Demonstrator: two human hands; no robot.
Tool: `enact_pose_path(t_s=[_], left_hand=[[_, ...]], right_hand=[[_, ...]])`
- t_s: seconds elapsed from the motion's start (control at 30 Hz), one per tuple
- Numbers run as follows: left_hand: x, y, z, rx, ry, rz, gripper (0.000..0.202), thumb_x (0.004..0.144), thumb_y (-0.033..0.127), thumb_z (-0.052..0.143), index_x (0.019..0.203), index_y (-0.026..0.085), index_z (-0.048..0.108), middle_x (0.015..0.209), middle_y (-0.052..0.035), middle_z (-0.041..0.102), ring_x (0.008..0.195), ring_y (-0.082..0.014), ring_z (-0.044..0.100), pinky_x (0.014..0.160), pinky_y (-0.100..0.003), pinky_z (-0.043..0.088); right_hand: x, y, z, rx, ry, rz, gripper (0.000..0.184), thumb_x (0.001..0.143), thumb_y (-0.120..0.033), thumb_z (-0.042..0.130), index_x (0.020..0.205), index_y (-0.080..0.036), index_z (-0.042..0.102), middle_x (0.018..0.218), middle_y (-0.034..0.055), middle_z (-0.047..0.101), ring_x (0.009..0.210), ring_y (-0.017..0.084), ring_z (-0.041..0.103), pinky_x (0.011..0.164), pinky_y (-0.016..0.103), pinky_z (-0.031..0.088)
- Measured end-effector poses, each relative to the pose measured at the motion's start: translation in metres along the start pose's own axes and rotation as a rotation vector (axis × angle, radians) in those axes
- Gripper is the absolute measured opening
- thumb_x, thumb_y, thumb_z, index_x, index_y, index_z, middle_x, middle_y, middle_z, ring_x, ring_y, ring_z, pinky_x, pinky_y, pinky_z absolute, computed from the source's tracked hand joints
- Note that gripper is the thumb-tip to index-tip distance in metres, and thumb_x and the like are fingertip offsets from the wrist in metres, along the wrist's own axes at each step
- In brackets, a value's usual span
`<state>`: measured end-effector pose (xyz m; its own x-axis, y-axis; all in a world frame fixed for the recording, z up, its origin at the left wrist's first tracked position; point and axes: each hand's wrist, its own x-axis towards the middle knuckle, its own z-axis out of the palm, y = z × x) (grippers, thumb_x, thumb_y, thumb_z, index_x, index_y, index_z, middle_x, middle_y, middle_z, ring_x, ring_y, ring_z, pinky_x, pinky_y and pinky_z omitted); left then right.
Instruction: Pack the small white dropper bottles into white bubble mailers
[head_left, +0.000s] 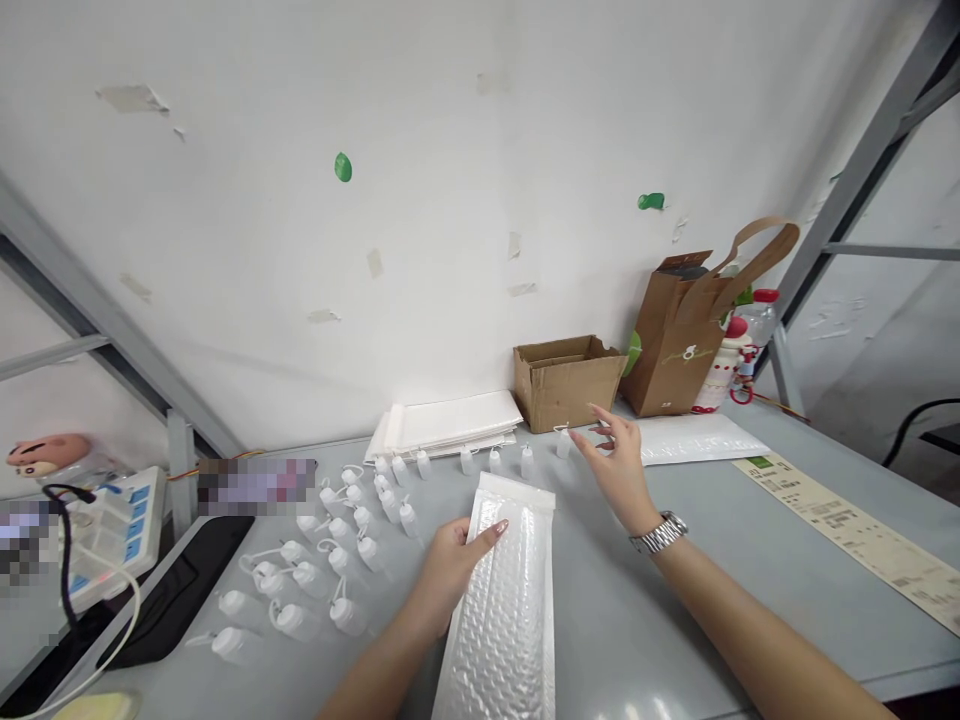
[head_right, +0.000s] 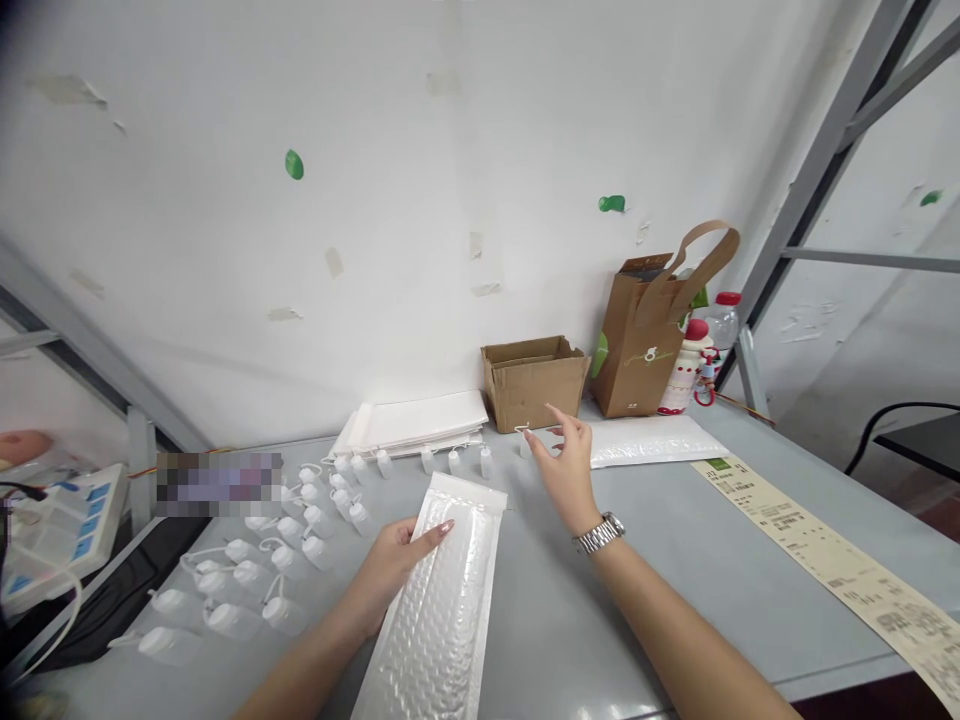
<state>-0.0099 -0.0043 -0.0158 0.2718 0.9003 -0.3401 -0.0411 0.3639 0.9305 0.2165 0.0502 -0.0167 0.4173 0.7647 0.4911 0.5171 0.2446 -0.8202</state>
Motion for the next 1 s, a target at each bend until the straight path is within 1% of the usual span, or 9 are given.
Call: enact_pose_path(t_s=[0.13, 0.27, 0.4, 0.53, 0.7, 0.8, 0.87, 0.93, 1.0], left_hand=[[-0.001, 0.0, 0.002, -0.016, -0.026, -0.031, 0.041, 0.059, 0.052, 0.07, 0.068, 0.013, 0.061, 0.063, -0.0018, 0.063, 0.058, -0.0154, 0.057, 0.055, -0.023, 0.039], [-0.004, 0.002, 0.003, -0.032, -0.055, -0.041, 0.039, 0.061, 0.05, 0.069, 0.07, 0.012, 0.063, 0.066, -0.0028, 0.065, 0.061, -0.0162, 0.059, 0.057, -0.024, 0.041], [-0.006, 0.004, 0.003, -0.055, -0.078, -0.047, 0.041, 0.06, 0.045, 0.072, 0.082, 0.011, 0.066, 0.076, -0.0071, 0.069, 0.069, -0.0197, 0.062, 0.062, -0.026, 0.045], [-0.005, 0.004, 0.004, -0.073, -0.093, -0.038, 0.042, 0.059, 0.042, 0.074, 0.085, 0.011, 0.066, 0.079, -0.0085, 0.069, 0.071, -0.0204, 0.063, 0.063, -0.027, 0.046], [-0.005, 0.002, 0.004, -0.054, -0.071, -0.031, 0.042, 0.058, 0.042, 0.074, 0.085, 0.01, 0.067, 0.08, -0.0089, 0.069, 0.07, -0.02, 0.063, 0.062, -0.026, 0.046], [-0.005, 0.002, 0.004, -0.027, -0.048, -0.02, 0.042, 0.056, 0.043, 0.075, 0.082, 0.01, 0.067, 0.077, -0.0082, 0.07, 0.069, -0.0206, 0.063, 0.061, -0.026, 0.045], [-0.005, 0.002, 0.004, -0.009, -0.035, -0.016, 0.042, 0.053, 0.042, 0.076, 0.079, 0.011, 0.067, 0.076, -0.0077, 0.07, 0.069, -0.0213, 0.063, 0.061, -0.027, 0.045], [-0.005, 0.003, 0.004, 0.006, -0.018, -0.008, 0.041, 0.051, 0.042, 0.078, 0.076, 0.011, 0.067, 0.075, -0.0071, 0.07, 0.069, -0.022, 0.063, 0.061, -0.027, 0.045], [-0.005, 0.004, 0.005, 0.012, 0.003, 0.01, 0.04, 0.048, 0.04, 0.079, 0.073, 0.011, 0.067, 0.074, -0.0067, 0.07, 0.069, -0.0223, 0.063, 0.062, -0.028, 0.045]], right_hand=[[0.004, 0.02, 0.01, -0.087, -0.096, 0.058, 0.06, 0.069, -0.048, 0.063, 0.119, -0.017, 0.05, 0.11, 0.0118, 0.042, 0.094, 0.024, 0.052, 0.081, 0.04, 0.045], [0.01, 0.032, 0.016, -0.105, -0.17, 0.116, 0.048, 0.067, -0.046, 0.064, 0.102, -0.015, 0.06, 0.102, 0.0098, 0.048, 0.086, 0.022, 0.055, 0.084, 0.039, 0.043], [0.015, 0.033, 0.016, -0.095, -0.165, 0.129, 0.037, 0.068, -0.048, 0.06, 0.08, -0.014, 0.063, 0.089, 0.0087, 0.054, 0.072, 0.019, 0.055, 0.079, 0.039, 0.043], [0.016, 0.031, 0.013, -0.064, -0.156, 0.149, 0.036, 0.066, -0.052, 0.059, 0.072, -0.017, 0.059, 0.082, 0.0071, 0.059, 0.069, 0.019, 0.054, 0.074, 0.039, 0.043], [0.012, 0.017, 0.006, 0.055, -0.184, 0.181, 0.04, 0.069, -0.055, 0.058, 0.081, -0.018, 0.055, 0.079, 0.007, 0.062, 0.068, 0.02, 0.058, 0.064, 0.035, 0.045], [0.001, -0.006, 0.002, 0.288, -0.223, 0.165, 0.043, 0.073, -0.052, 0.057, 0.099, -0.02, 0.047, 0.075, 0.0033, 0.062, 0.064, 0.018, 0.059, 0.058, 0.031, 0.046], [-0.012, -0.023, 0.001, 0.451, -0.28, 0.125, 0.042, 0.077, -0.047, 0.057, 0.107, -0.023, 0.041, 0.074, 0.0005, 0.061, 0.062, 0.016, 0.058, 0.059, 0.031, 0.047], [-0.025, -0.036, 0.002, 0.468, -0.37, 0.05, 0.039, 0.08, -0.043, 0.055, 0.11, -0.025, 0.039, 0.077, 0.0001, 0.061, 0.063, 0.016, 0.058, 0.063, 0.033, 0.048], [-0.036, -0.043, 0.004, 0.374, -0.445, -0.032, 0.037, 0.081, -0.04, 0.055, 0.112, -0.025, 0.04, 0.081, 0.0011, 0.059, 0.065, 0.015, 0.058, 0.067, 0.033, 0.048]])
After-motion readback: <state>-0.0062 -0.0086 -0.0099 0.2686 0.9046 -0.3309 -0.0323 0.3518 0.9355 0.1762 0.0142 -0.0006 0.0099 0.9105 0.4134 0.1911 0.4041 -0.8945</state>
